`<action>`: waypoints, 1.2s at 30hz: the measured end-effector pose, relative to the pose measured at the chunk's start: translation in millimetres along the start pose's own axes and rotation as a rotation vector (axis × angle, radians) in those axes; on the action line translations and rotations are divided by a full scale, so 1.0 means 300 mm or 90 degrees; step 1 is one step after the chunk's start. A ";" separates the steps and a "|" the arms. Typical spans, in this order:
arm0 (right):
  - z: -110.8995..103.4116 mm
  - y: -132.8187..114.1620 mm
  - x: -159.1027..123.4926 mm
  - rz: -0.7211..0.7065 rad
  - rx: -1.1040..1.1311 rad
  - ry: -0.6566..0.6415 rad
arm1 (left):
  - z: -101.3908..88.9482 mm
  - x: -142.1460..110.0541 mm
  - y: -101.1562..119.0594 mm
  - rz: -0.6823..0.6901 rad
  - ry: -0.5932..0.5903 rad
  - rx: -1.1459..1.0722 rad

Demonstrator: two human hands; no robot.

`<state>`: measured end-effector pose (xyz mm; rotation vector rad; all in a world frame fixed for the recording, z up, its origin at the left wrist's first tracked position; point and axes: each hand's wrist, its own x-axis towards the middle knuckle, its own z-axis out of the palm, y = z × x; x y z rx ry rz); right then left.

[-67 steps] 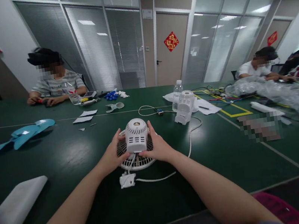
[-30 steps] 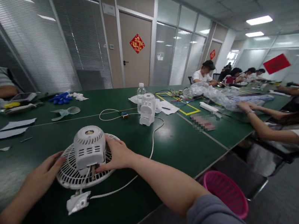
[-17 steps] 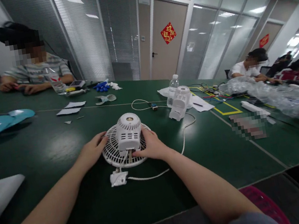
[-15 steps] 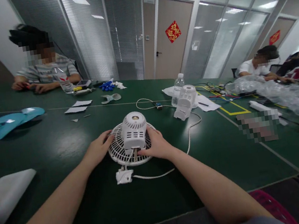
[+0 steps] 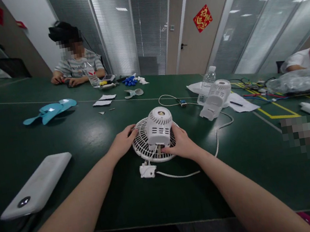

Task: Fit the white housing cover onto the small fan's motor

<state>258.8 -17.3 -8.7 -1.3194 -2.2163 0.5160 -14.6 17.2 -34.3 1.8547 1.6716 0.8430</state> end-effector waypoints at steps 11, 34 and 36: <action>-0.039 -0.001 0.007 -0.020 0.035 -0.009 | 0.003 0.010 -0.008 0.000 -0.002 0.012; -0.141 -0.008 -0.036 0.008 0.076 -0.070 | -0.003 -0.007 0.012 0.038 -0.069 0.000; -0.170 0.001 -0.078 0.010 0.079 -0.061 | 0.001 -0.018 0.024 0.097 -0.106 0.006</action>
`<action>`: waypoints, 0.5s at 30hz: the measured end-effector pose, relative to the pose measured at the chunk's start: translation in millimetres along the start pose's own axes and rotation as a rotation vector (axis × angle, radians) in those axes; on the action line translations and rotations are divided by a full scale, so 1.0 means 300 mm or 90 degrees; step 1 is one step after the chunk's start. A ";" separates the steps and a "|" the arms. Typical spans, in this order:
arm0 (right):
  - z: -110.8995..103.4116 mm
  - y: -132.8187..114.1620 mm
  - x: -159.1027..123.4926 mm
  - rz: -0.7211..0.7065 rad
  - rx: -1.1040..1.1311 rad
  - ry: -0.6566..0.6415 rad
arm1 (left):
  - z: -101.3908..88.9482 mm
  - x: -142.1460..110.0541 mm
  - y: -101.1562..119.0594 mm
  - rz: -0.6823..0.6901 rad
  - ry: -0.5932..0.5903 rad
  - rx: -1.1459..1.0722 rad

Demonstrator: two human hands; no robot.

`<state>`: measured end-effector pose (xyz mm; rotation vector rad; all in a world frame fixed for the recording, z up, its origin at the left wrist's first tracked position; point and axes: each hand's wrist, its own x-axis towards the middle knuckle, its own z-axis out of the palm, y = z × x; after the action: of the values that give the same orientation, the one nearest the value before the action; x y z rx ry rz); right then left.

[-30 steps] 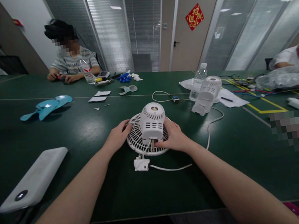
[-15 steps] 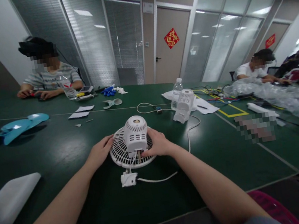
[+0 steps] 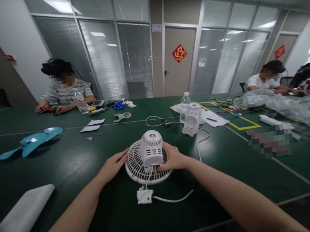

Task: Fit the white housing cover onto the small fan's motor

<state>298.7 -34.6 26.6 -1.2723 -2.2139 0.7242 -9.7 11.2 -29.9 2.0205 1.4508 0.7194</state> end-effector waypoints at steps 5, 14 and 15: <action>-0.081 0.045 -0.169 0.039 -0.009 0.027 | 0.016 -0.008 0.008 0.056 -0.039 0.016; -0.293 0.241 -0.500 0.238 -0.029 0.081 | -0.006 -0.010 -0.016 0.010 -0.074 0.032; -0.326 0.267 -0.528 0.259 -0.029 0.083 | -0.007 -0.011 -0.016 0.011 -0.074 0.034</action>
<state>482.5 -120.0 24.0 -1.7669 -1.8975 0.7158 -15.2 9.5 -32.1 2.0813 1.4017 0.5644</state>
